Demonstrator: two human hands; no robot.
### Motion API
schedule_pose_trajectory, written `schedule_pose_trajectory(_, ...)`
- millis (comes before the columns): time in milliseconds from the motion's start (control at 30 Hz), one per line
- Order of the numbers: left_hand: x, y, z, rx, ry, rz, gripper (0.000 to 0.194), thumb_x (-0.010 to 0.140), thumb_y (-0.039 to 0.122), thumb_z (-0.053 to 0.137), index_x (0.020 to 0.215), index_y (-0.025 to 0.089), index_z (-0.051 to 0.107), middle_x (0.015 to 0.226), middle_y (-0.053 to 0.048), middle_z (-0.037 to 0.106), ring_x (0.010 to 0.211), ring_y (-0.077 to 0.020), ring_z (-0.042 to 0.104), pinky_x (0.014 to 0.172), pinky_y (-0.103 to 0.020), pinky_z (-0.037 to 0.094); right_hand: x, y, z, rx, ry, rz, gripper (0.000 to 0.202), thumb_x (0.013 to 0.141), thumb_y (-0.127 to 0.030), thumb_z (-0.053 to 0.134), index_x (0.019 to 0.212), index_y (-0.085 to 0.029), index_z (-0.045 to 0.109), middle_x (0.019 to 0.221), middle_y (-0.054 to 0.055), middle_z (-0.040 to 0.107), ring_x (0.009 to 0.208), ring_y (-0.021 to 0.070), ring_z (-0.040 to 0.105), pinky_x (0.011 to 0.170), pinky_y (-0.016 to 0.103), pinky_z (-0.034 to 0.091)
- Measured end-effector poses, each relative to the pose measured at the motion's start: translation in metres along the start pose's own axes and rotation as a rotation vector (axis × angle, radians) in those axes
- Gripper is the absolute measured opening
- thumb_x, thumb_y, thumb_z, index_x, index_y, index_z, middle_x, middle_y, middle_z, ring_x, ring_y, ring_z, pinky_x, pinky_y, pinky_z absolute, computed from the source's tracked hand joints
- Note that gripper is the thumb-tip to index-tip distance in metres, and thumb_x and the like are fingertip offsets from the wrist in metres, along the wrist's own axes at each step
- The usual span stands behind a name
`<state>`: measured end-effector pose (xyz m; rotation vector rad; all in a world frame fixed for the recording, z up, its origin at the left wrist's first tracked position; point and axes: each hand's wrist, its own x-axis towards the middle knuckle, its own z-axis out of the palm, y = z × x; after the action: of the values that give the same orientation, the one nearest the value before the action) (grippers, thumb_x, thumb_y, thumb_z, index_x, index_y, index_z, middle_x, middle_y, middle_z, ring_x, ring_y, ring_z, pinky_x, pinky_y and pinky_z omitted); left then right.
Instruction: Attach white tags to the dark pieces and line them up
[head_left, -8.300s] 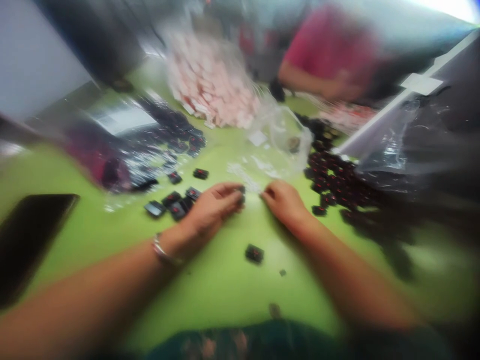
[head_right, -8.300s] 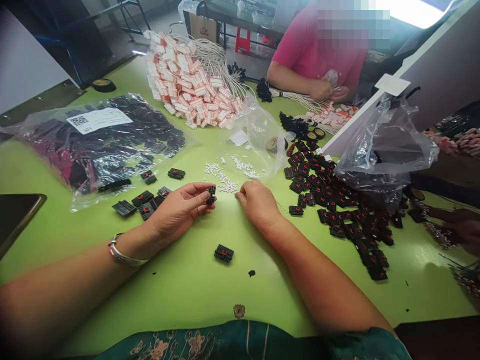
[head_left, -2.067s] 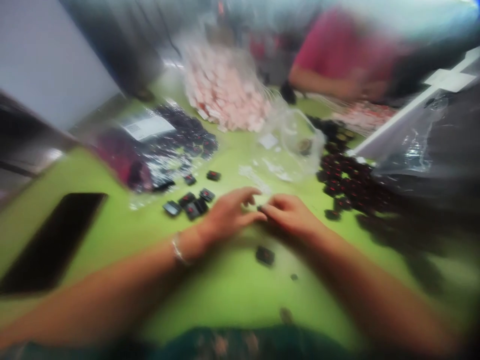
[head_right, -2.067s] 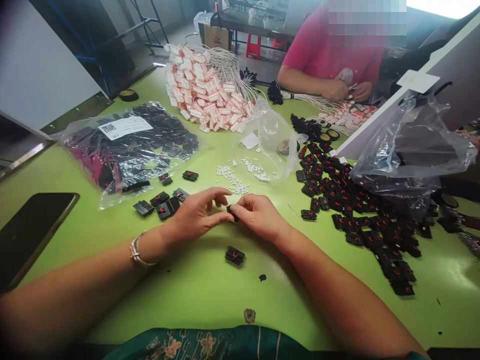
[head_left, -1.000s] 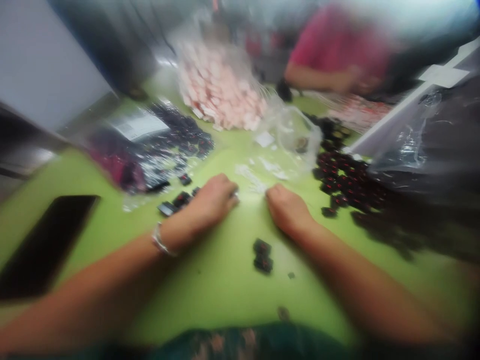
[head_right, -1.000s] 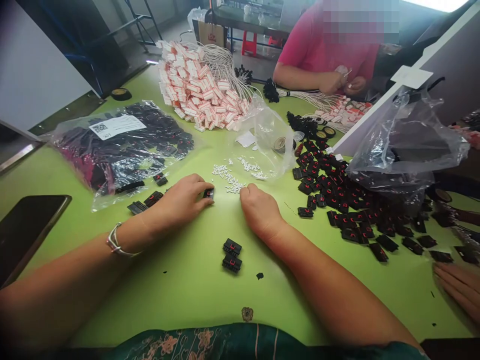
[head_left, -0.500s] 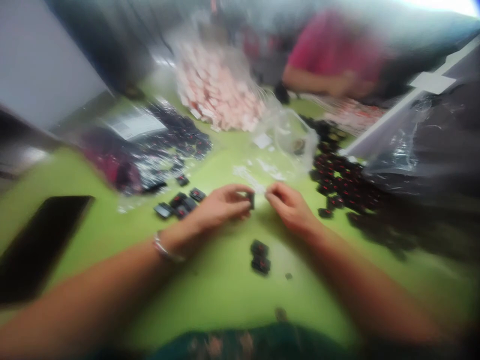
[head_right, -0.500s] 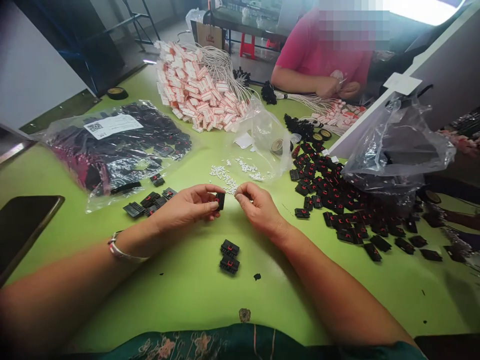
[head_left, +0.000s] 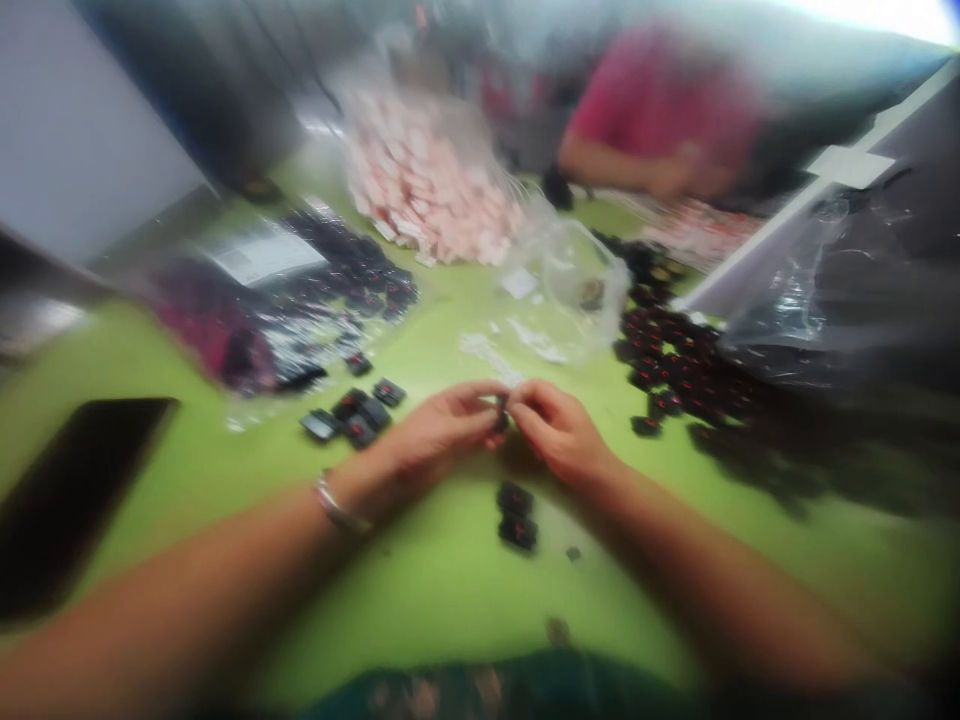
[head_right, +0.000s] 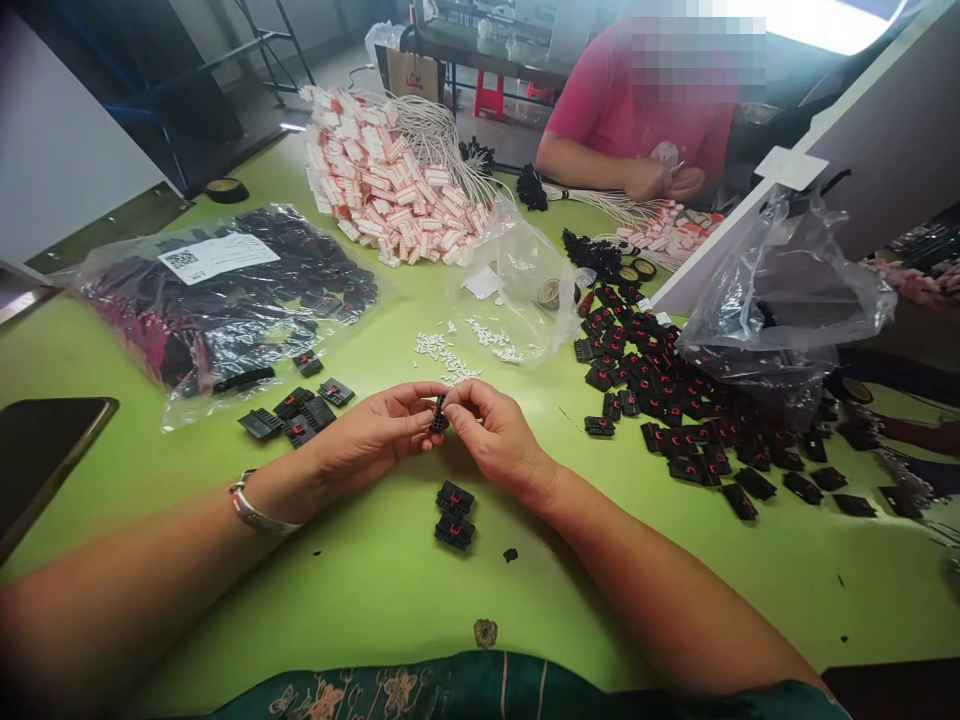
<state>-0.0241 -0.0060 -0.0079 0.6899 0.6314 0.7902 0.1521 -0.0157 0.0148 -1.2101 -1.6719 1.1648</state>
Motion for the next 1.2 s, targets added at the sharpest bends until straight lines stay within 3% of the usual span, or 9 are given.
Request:
schedule_pose_trajectory(167, 0.0, -0.001, -0.001, 0.017, 0.022, 0.002, 0.037, 0.072, 0.02, 0.076, 0.108, 0.017, 0.068, 0.088, -0.004, 0.067, 0.07, -0.0092, 0.06, 0.07, -0.022, 0.048, -0.003, 0.0, 0.003, -0.041, 0.006, 0.072, 0.013, 0.085, -0.032, 0.052, 0.079, -0.02, 0.052, 0.066, -0.001, 0.051, 0.059, 0.0112, 0.049, 0.053, 0.023, 0.042)
schedule_pose_trajectory(333, 0.001, -0.005, -0.003, 0.05, 0.014, 0.036, 0.036, 0.073, 0.022, 0.075, 0.108, 0.018, 0.067, 0.091, -0.006, 0.069, 0.072, -0.0101, 0.061, 0.071, -0.024, 0.048, -0.006, 0.004, 0.008, -0.058, 0.037, 0.069, 0.011, 0.084, -0.03, 0.053, 0.08, -0.02, 0.052, 0.072, 0.0, 0.055, 0.058, 0.0111, 0.051, 0.047, 0.022, 0.044)
schedule_pose_trajectory(467, 0.0, -0.007, -0.003, 0.078, 0.002, 0.067, 0.034, 0.075, 0.022, 0.074, 0.108, 0.018, 0.066, 0.092, -0.005, 0.068, 0.072, -0.0096, 0.06, 0.071, -0.023, 0.047, -0.005, 0.002, 0.009, 0.029, 0.065, 0.124, 0.012, 0.08, -0.03, 0.058, 0.081, -0.021, 0.049, 0.072, -0.002, 0.054, 0.051, 0.0089, 0.05, 0.039, 0.02, 0.042)
schedule_pose_trajectory(600, -0.001, -0.006, -0.003, 0.162, 0.017, 0.1, 0.031, 0.074, 0.022, 0.075, 0.104, 0.018, 0.068, 0.09, -0.004, 0.069, 0.073, -0.0103, 0.06, 0.069, -0.023, 0.047, -0.002, -0.004, 0.004, 0.253, -0.055, 0.285, 0.022, 0.076, -0.035, 0.062, 0.08, -0.021, 0.045, 0.06, -0.008, 0.048, 0.04, 0.0065, 0.045, 0.032, 0.017, 0.035)
schedule_pose_trajectory(767, -0.001, -0.003, 0.001, 0.239, 0.053, 0.156, 0.029, 0.072, 0.022, 0.076, 0.1, 0.019, 0.069, 0.089, -0.004, 0.07, 0.073, -0.0125, 0.062, 0.068, -0.024, 0.047, 0.0, -0.007, 0.0, 0.319, -0.1, 0.306, 0.027, 0.075, -0.039, 0.065, 0.076, -0.02, 0.046, 0.053, -0.01, 0.044, 0.04, 0.0064, 0.046, 0.035, 0.016, 0.037)
schedule_pose_trajectory(867, -0.001, -0.001, 0.004, 0.217, 0.099, 0.183, 0.03, 0.072, 0.023, 0.076, 0.101, 0.02, 0.067, 0.082, -0.002, 0.069, 0.069, -0.0124, 0.063, 0.068, -0.025, 0.048, 0.004, -0.006, -0.008, 0.258, -0.032, 0.267, 0.026, 0.078, -0.042, 0.063, 0.076, -0.02, 0.049, 0.055, -0.008, 0.045, 0.042, 0.0063, 0.043, 0.037, 0.018, 0.039)
schedule_pose_trajectory(967, 0.001, 0.0, 0.003, 0.197, 0.178, 0.195, 0.032, 0.073, 0.025, 0.076, 0.103, 0.02, 0.065, 0.081, -0.001, 0.067, 0.068, -0.012, 0.063, 0.067, -0.025, 0.047, 0.012, 0.0, -0.024, 0.097, 0.216, 0.199, 0.019, 0.082, -0.037, 0.057, 0.077, -0.02, 0.052, 0.056, -0.007, 0.045, 0.042, 0.007, 0.041, 0.039, 0.02, 0.038)
schedule_pose_trajectory(1033, 0.002, 0.0, 0.002, 0.188, 0.219, 0.197, 0.034, 0.072, 0.026, 0.076, 0.103, 0.02, 0.065, 0.08, -0.001, 0.065, 0.067, -0.0116, 0.062, 0.066, -0.025, 0.047, 0.018, 0.006, -0.035, -0.115, 0.306, 0.171, 0.012, 0.082, -0.03, 0.055, 0.079, -0.019, 0.056, 0.059, -0.004, 0.052, 0.046, 0.0085, 0.044, 0.045, 0.022, 0.041)
schedule_pose_trajectory(1200, 0.002, 0.001, 0.0, 0.15, 0.269, 0.189, 0.036, 0.069, 0.026, 0.079, 0.102, 0.019, 0.065, 0.078, -0.001, 0.064, 0.066, -0.0114, 0.061, 0.065, -0.024, 0.047, 0.023, 0.025, -0.044, -0.584, 0.182, 0.028, 0.011, 0.078, -0.019, 0.053, 0.075, -0.017, 0.063, 0.077, 0.003, 0.066, 0.072, 0.0151, 0.058, 0.073, 0.029, 0.044)
